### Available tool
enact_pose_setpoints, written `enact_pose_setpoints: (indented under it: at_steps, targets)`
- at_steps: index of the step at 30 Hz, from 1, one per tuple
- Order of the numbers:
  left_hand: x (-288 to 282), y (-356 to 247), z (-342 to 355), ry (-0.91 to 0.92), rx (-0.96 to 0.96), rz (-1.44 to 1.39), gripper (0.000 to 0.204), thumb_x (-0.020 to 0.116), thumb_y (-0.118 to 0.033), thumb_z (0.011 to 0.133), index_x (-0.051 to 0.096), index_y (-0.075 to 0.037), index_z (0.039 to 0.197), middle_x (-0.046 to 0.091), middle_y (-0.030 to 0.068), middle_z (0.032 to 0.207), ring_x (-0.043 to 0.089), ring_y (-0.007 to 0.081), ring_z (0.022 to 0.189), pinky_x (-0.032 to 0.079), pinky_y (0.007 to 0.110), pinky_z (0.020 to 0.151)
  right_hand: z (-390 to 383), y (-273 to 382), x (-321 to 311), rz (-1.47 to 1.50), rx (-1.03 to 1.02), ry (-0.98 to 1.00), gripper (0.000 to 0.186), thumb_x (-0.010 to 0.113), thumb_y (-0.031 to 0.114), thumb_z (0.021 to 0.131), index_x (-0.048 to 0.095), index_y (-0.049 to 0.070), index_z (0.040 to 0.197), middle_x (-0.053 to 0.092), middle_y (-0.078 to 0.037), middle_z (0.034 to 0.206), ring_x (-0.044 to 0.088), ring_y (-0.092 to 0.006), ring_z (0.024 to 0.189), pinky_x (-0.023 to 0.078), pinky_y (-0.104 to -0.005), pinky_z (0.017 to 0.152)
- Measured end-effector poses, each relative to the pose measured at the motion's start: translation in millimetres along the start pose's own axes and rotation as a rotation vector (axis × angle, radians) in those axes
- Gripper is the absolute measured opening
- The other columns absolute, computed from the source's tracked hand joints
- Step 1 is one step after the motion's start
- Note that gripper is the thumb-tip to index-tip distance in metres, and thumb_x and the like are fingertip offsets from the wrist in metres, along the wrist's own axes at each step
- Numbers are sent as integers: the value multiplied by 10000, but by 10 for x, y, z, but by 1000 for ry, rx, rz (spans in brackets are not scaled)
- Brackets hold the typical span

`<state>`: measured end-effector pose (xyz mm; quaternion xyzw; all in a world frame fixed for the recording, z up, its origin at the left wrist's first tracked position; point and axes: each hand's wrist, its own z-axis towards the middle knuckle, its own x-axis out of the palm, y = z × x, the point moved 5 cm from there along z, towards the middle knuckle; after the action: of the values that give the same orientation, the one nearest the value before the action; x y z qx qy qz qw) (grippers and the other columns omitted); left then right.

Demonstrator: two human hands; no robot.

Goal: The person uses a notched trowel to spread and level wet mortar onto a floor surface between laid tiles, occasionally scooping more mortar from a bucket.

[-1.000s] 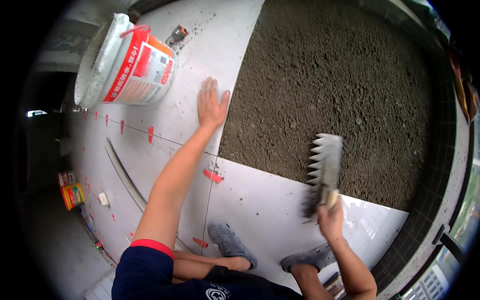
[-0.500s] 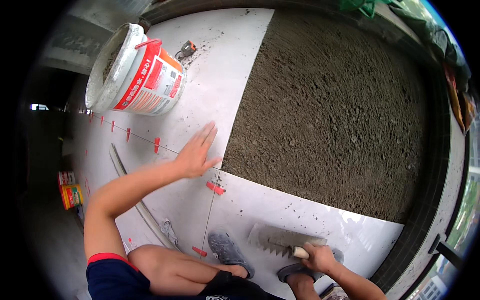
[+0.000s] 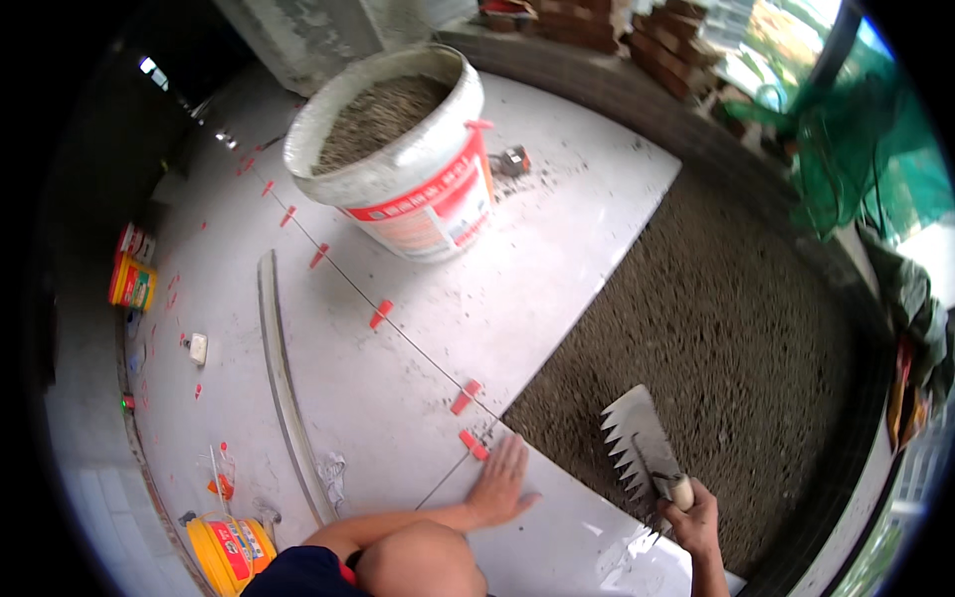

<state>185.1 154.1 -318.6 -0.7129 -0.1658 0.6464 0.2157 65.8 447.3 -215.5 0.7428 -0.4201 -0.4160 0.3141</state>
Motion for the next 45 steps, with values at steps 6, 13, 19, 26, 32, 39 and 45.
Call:
enact_pose_setpoints:
  at_steps: [6,13,19,26,32,39,45]
  targets:
    - [64,-298,69,-5,160,-346,878,661,-352,840,203,77,1455,110,274,1540,110,451,1426,171,528,1152,293,2482,435,20,-192,56,376,631,397,906,570,33,976,479,42,655,430,-38,468,340,-207,395]
    - [-170,97,59,-440,155,-445,720,675,-240,838,335,-4,1428,381,226,1403,387,404,1286,348,488,1055,839,5021,1882,-178,-308,299,295,599,310,928,574,19,974,489,13,683,397,-31,463,295,-200,389]
    - [170,133,103,-367,106,-525,544,611,-281,863,464,-27,1321,527,213,1239,514,392,1127,438,488,933,1794,5453,3159,-289,-128,473,188,643,205,902,570,100,765,477,26,636,388,-38,463,261,-191,371]
    - [140,166,47,-346,71,-580,525,600,-267,853,474,-29,1304,534,217,1230,528,393,1104,448,495,932,2311,5164,3851,-30,-178,370,211,675,198,884,549,101,746,466,16,655,391,-71,513,274,-231,428]
    - [169,195,36,-410,90,-545,486,616,-246,837,510,-26,1257,538,212,1223,536,397,1087,450,493,923,2004,5382,3547,-30,-264,386,157,668,198,884,591,66,847,493,9,697,361,-51,495,258,-209,416]
    - [-68,198,101,-500,98,-513,420,642,-229,823,561,-28,1183,582,206,1137,563,388,1029,469,483,883,1522,5187,2771,177,-418,406,171,639,223,900,591,64,943,510,10,723,398,-52,523,300,-207,436]
    - [-107,220,123,-529,85,-462,376,640,-222,840,592,-33,1162,594,187,1107,574,385,993,477,474,868,933,4302,1537,190,-428,297,272,626,242,912,573,0,1025,555,-13,778,401,-26,521,320,-178,436]
